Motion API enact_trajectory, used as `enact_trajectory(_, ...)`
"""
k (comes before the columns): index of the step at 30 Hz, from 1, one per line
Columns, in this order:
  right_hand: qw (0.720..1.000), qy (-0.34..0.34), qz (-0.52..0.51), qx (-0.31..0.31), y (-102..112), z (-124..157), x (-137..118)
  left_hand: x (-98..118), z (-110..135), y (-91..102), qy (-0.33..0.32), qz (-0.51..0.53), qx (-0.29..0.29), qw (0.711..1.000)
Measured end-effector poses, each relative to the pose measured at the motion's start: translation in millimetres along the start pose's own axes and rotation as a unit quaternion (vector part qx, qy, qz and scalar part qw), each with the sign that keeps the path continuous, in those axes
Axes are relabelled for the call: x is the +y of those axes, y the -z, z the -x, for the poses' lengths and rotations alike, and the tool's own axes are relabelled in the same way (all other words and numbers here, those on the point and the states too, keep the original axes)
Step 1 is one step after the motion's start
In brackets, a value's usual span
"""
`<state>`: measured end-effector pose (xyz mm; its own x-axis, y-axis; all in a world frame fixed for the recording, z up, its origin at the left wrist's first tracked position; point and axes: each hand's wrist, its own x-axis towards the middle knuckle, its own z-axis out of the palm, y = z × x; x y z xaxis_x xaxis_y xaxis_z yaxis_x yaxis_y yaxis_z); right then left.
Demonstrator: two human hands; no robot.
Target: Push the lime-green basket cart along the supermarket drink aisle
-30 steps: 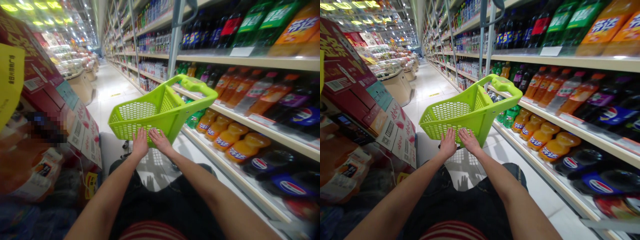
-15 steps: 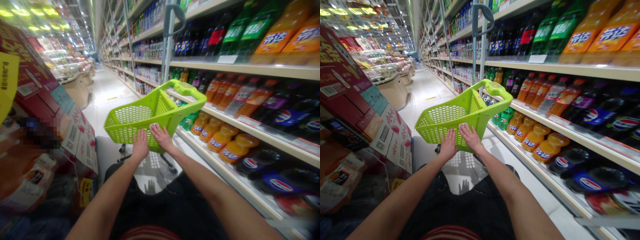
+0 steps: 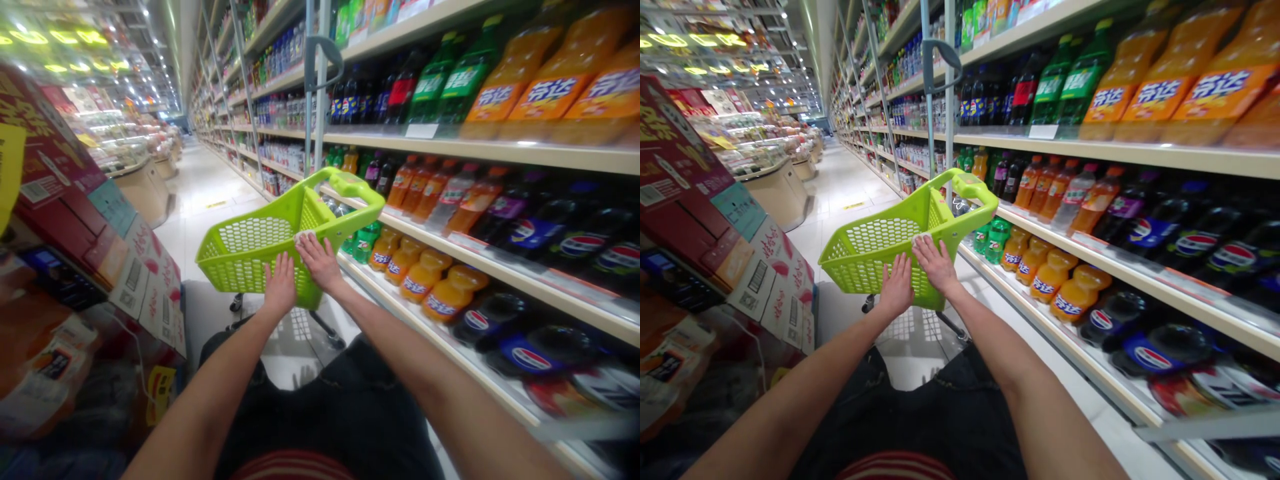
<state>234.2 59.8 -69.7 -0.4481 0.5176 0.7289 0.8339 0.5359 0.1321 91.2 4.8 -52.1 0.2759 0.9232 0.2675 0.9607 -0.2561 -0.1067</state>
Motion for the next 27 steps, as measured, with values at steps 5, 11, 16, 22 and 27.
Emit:
enact_trajectory(5,0.998,0.016,-0.01,-0.063,-14,27,-4,5,2,6.0,-0.011,-0.012,0.005,1.0)
enact_trajectory(11,0.999,0.016,0.007,-0.036,-6,44,6,10,-2,9.5,-0.018,-0.01,0.005,1.0)
enact_trajectory(16,0.997,-0.032,0.035,0.055,18,15,31,24,-14,19.3,-0.029,0.007,0.024,0.999)
enact_trajectory(22,1.0,-0.002,0.022,-0.009,4,36,28,39,-17,23.4,-0.064,0.005,0.034,0.997)
enact_trajectory(27,0.997,0.027,0.0,-0.067,-3,63,21,42,-14,17.2,-0.075,-0.004,0.027,0.997)
